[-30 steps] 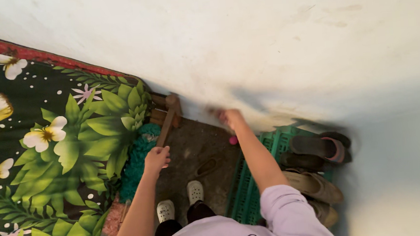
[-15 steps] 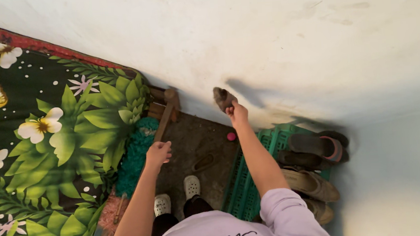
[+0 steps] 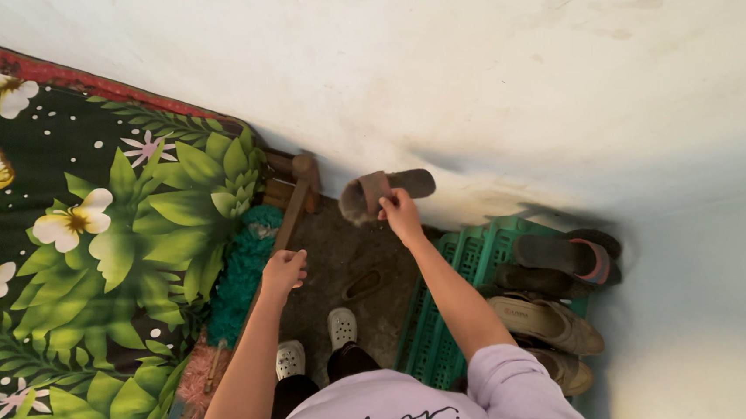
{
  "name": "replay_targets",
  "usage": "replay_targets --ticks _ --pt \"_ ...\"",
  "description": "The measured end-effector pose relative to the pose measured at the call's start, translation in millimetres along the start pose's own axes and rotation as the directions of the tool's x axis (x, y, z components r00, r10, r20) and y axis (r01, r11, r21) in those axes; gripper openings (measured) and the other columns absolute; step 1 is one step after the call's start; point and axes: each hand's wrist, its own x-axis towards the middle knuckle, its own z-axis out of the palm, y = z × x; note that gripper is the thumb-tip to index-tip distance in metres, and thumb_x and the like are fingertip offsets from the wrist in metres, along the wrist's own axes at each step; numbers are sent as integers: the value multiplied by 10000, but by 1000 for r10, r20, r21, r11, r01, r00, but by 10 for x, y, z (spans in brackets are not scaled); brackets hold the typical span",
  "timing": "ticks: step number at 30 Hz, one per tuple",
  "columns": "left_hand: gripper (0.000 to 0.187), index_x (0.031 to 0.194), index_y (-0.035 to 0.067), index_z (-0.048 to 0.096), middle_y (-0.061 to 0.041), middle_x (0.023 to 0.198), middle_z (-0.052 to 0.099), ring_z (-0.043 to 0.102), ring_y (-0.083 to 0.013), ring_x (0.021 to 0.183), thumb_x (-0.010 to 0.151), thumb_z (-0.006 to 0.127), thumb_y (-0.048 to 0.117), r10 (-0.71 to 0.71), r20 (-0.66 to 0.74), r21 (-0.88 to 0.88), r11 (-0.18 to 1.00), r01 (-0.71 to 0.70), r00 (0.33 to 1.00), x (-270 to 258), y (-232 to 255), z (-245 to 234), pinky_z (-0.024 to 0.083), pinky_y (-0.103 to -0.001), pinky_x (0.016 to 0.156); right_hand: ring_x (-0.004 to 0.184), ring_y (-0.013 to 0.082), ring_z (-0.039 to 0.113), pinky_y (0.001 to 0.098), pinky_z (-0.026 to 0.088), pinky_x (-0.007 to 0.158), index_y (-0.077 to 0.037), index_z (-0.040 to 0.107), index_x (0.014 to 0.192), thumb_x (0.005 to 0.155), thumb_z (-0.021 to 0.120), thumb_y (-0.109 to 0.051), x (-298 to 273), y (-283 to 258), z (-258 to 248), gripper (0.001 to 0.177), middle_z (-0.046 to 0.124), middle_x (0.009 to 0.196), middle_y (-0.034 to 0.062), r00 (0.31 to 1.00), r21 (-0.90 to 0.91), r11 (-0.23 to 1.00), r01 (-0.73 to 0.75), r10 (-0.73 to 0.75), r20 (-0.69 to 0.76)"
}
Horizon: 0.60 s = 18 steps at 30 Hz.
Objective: The person cleans a single slipper using a small brush and then a green duster, repeatedly brushing and dusting the same slipper. The slipper is placed on a green crate among other footwear.
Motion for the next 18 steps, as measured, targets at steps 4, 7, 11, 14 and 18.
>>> replay_targets --ticks 4,7,11,14,18 --pt "410 1137 -1 687 -92 1016 739 717 -181 801 939 685 358 -16 -9 -8 1000 16 1000 11 -23 -21 595 -341 658 683 191 669 390 563 675 -19 591 1251 1019 620 -233 -60 -83 13 317 672 825 99 954 -204 973 -112 162 253" --pt "420 1130 1 690 -90 1013 743 716 -175 799 946 682 379 -22 4 18 1000 22 1000 36 -11 -39 595 -331 662 684 199 634 403 542 663 9 668 1190 1003 692 -237 158 22 -26 310 664 824 86 827 -241 931 -275 357 435" --pt "416 1111 -1 707 -94 989 753 714 -183 783 933 690 374 -11 3 -6 1000 11 1000 59 -85 -71 594 -338 653 633 216 666 418 575 582 -7 737 1050 908 671 -183 722 35 -229 236 709 799 149 770 -133 871 -472 481 419" --pt "408 1118 11 704 -87 993 750 715 -180 794 933 688 374 -25 -18 -4 1000 25 1000 99 -141 -162 595 -337 659 578 189 627 348 535 547 18 703 1025 938 706 -241 1114 -128 -647 273 693 779 130 979 52 991 -126 133 -154" --pt "418 1121 -8 700 -113 997 749 710 -201 800 938 696 368 -42 -39 -44 998 40 998 106 -204 -231 591 -349 657 582 182 677 327 541 556 58 696 1001 921 765 -255 968 -56 -522 330 720 792 149 978 -125 991 40 -64 -199"
